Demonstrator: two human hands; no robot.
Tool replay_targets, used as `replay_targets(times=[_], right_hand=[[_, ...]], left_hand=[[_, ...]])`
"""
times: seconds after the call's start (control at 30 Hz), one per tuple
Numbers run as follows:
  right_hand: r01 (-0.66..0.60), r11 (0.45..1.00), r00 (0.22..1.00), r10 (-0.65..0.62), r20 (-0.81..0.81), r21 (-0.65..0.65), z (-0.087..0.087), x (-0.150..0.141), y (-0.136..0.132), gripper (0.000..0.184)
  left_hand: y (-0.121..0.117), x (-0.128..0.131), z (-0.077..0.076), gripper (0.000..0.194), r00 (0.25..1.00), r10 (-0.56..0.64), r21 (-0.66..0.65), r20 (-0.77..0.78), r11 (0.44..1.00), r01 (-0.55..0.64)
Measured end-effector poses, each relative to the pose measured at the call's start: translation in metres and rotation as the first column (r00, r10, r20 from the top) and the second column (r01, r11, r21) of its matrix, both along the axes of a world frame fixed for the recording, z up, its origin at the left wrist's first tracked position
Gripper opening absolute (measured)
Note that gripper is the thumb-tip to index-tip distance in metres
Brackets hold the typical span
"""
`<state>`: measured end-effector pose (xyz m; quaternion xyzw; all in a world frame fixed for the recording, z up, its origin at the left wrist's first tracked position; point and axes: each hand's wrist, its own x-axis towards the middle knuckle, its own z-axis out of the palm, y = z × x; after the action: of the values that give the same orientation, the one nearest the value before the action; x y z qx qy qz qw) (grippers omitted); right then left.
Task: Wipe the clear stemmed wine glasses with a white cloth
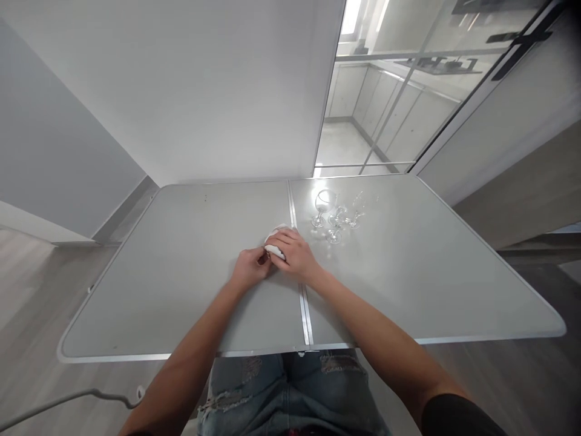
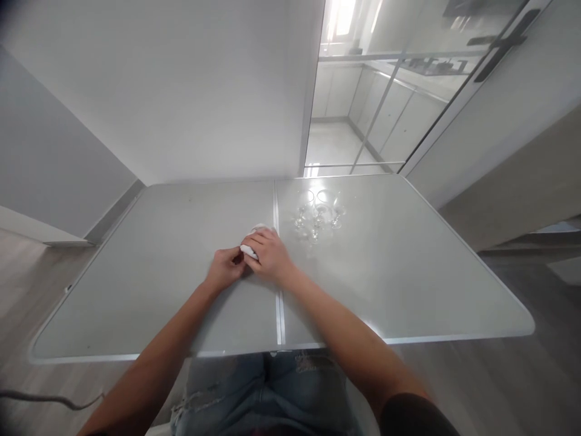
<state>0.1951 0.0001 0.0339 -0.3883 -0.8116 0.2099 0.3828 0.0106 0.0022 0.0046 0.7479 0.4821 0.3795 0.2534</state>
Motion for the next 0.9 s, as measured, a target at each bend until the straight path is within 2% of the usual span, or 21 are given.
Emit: replay_targets(times=[0.07, 0.1, 0.17, 0.23, 0.3, 0.37, 0.43, 0.47, 0.53, 0.63, 0.7, 0.73, 0.8, 0.9], right_hand=[[-0.008, 0.977, 0.989, -0.023, -0.147, -0.213, 0.0, 0.005, 0.002, 0.024], [-0.057, 0.941, 0.969, -0.028, -0.245, -0.333, 0.0, 0.007, 0.002, 0.026], [-0.219, 0.823, 0.883, -0.061, -0.466, -0.524, 0.0, 0.012, 0.002, 0.031], [-0.381, 0.706, 0.753, -0.137, -0.644, -0.596, 0.001, 0.013, 0.0, 0.039], [-0.471, 0.653, 0.634, -0.217, -0.742, -0.593, 0.001, 0.01, -0.003, 0.047], [-0.484, 0.68, 0.542, -0.26, -0.799, -0.55, 0.001, 0.002, -0.008, 0.053], [-0.397, 0.775, 0.49, -0.274, -0.827, -0.492, 0.0, -0.006, -0.014, 0.055], [-0.321, 0.828, 0.489, -0.271, -0.829, -0.46, -0.001, -0.01, -0.017, 0.055], [-0.143, 0.912, 0.552, -0.249, -0.796, -0.385, -0.003, -0.014, -0.022, 0.051], [0.059, 0.98, 0.78, -0.166, -0.604, -0.192, -0.005, -0.012, -0.023, 0.043], [0.078, 0.997, 0.925, -0.082, -0.371, -0.024, -0.005, -0.008, -0.019, 0.039], [0.056, 0.997, 0.967, -0.044, -0.25, 0.043, -0.005, -0.005, -0.016, 0.039], [0.006, 0.992, 0.997, 0.005, -0.082, 0.124, -0.002, -0.001, -0.011, 0.043], [-0.005, 0.993, 0.997, 0.014, -0.079, 0.114, 0.002, 0.004, -0.005, 0.044]], left_hand=[[-0.001, -0.004, 0.002, 0.018, 0.995, -0.083, 0.003, -0.053, 0.996, 0.084], [-0.002, -0.007, 0.004, 0.016, 0.991, -0.124, -0.003, -0.059, 0.992, 0.124], [-0.002, -0.011, 0.007, 0.02, 0.984, -0.176, -0.021, -0.022, 0.984, 0.175], [-0.002, -0.012, 0.009, 0.026, 0.979, -0.187, -0.055, 0.084, 0.98, 0.192], [-0.002, -0.009, 0.009, 0.034, 0.951, -0.178, -0.113, 0.254, 0.971, 0.212], [-0.002, -0.002, 0.007, 0.044, 0.89, -0.136, -0.198, 0.434, 0.95, 0.242], [-0.003, 0.006, 0.004, 0.051, 0.83, -0.068, -0.291, 0.553, 0.918, 0.269], [-0.002, 0.01, 0.002, 0.053, 0.808, -0.035, -0.324, 0.588, 0.905, 0.275], [-0.002, 0.016, -0.001, 0.054, 0.78, 0.009, -0.36, 0.625, 0.891, 0.278], [-0.002, 0.02, -0.002, 0.05, 0.786, 0.061, -0.391, 0.615, 0.889, 0.237], [-0.002, 0.02, -0.001, 0.049, 0.817, 0.077, -0.385, 0.571, 0.904, 0.184], [-0.003, 0.02, -0.001, 0.048, 0.838, 0.072, -0.367, 0.54, 0.917, 0.157], [-0.004, 0.019, 0.0, 0.044, 0.89, 0.035, -0.311, 0.454, 0.943, 0.121], [-0.006, 0.016, 0.001, 0.037, 0.955, -0.012, -0.201, 0.296, 0.977, 0.075]])
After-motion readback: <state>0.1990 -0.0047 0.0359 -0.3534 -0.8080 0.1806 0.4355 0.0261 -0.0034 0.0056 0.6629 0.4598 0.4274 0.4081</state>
